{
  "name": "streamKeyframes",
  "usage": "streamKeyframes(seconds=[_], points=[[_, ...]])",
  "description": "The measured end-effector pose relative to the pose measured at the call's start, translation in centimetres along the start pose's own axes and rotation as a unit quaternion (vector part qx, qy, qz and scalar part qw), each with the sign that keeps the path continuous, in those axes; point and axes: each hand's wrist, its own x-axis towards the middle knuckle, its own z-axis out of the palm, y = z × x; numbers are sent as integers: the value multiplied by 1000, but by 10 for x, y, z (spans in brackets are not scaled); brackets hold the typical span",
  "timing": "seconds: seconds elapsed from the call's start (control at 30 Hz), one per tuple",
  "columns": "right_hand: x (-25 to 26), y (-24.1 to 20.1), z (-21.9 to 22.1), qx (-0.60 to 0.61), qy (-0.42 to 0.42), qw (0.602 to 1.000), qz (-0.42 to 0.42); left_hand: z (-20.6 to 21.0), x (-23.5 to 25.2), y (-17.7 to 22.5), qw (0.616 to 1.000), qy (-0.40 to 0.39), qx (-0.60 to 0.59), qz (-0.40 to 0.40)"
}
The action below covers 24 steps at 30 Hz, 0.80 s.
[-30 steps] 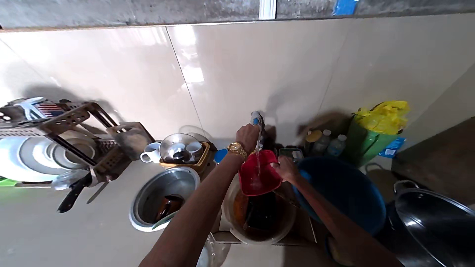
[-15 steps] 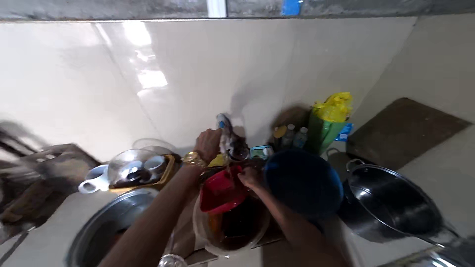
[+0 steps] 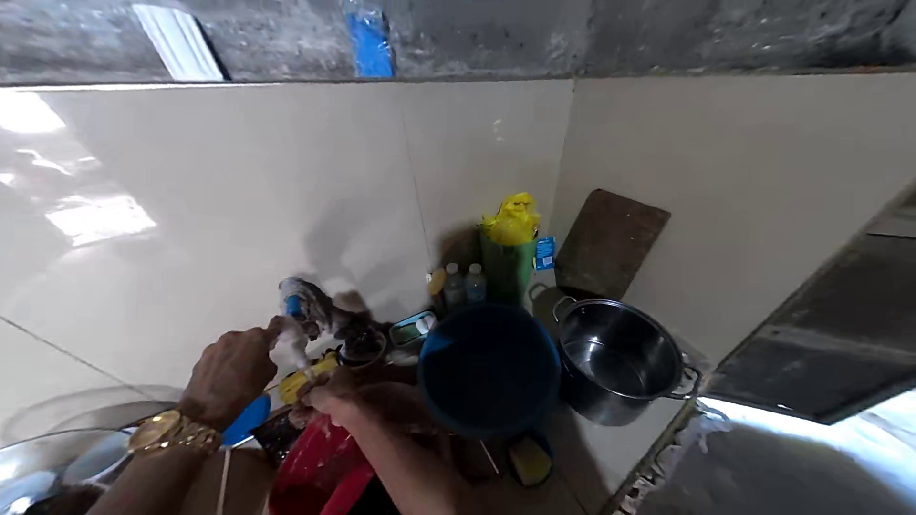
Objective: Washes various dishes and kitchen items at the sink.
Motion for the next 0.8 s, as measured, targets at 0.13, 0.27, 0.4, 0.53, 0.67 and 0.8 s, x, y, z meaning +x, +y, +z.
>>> streamKeyframes(seconds=[0.13,0.27,0.4,0.53,0.67,0.8], points=[[-35,-18,-32,-352,-139,919,-112,0,-2,1,1000,-7,-2,-17],[-73,-34,-104,-373,-73,900,-211,6,-1,-3,1000,20,-22,-6],[-98,-37,-204,-428,-10,860,-280,15,-3,-6,995,75,-73,2],[-135,-61,-291,-471,59,863,-174,36,-10,-24,946,158,-282,23],[-169,-65,-342,-495,104,859,-73,96,-31,-24,827,181,-530,-54],[-194,-25,-344,-542,60,837,-39,145,-27,-5,791,69,-579,-185]])
